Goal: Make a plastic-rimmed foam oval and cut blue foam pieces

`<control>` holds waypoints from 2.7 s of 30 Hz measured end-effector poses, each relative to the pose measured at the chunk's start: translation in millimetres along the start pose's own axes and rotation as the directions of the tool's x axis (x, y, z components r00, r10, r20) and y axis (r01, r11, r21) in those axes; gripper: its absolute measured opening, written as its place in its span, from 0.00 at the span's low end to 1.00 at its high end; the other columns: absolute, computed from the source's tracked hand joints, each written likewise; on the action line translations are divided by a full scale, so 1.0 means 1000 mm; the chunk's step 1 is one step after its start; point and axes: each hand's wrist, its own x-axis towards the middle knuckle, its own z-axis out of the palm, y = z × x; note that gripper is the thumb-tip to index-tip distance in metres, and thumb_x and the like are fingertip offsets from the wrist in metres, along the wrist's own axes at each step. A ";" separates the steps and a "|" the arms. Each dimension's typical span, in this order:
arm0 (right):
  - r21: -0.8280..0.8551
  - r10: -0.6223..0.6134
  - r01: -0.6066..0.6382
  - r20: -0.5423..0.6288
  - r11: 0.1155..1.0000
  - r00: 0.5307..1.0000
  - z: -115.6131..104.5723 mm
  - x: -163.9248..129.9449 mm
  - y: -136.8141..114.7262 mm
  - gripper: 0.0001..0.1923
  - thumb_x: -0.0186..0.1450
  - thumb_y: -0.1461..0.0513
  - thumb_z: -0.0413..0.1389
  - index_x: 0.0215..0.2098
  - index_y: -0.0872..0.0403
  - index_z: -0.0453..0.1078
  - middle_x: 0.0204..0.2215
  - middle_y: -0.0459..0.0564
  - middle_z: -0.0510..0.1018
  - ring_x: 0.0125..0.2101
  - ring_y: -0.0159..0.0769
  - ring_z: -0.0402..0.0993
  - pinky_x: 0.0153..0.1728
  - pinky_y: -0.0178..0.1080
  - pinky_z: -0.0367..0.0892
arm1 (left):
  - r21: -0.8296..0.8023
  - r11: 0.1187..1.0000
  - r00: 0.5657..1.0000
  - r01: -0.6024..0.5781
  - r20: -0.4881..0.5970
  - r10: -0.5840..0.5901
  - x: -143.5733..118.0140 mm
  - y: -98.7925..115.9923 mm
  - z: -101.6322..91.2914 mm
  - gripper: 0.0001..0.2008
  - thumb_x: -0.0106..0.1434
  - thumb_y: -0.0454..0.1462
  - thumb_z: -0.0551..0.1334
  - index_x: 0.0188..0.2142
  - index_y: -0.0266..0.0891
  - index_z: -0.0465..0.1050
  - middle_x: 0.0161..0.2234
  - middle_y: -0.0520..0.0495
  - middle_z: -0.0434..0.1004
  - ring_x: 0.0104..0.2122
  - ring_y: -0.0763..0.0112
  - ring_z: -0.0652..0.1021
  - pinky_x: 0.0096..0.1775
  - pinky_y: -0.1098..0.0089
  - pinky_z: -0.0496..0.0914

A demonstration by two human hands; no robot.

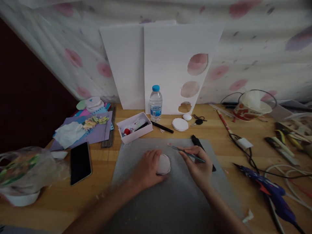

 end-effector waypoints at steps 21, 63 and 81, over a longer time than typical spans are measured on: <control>-0.099 -0.495 0.581 0.420 0.808 0.760 0.012 -0.040 -0.028 0.13 0.64 0.71 0.57 0.42 0.48 0.67 0.43 0.48 0.83 0.34 0.34 0.77 0.38 0.43 0.65 | -0.907 0.385 0.838 0.172 -0.071 -0.541 -0.005 0.024 -0.032 0.11 0.64 0.42 0.63 0.41 0.38 0.77 0.35 0.47 0.81 0.36 0.71 0.79 0.41 0.74 0.72; 0.107 0.122 -0.201 0.499 0.974 0.858 0.019 -0.050 -0.062 0.05 0.67 0.65 0.54 0.33 0.52 0.70 0.31 0.48 0.73 0.33 0.33 0.72 0.34 0.35 0.68 | -0.922 0.278 0.886 0.269 0.124 -0.448 -0.042 0.033 -0.022 0.12 0.55 0.42 0.70 0.29 0.37 0.72 0.23 0.51 0.77 0.24 0.74 0.76 0.29 0.75 0.70; -0.057 0.376 -0.467 0.682 0.882 0.627 0.003 -0.058 -0.063 0.07 0.65 0.61 0.55 0.28 0.54 0.68 0.26 0.45 0.72 0.29 0.32 0.68 0.30 0.34 0.62 | -0.614 0.731 0.954 0.298 0.219 -0.205 -0.055 0.030 -0.035 0.06 0.61 0.39 0.64 0.32 0.38 0.77 0.29 0.49 0.79 0.30 0.70 0.77 0.33 0.74 0.68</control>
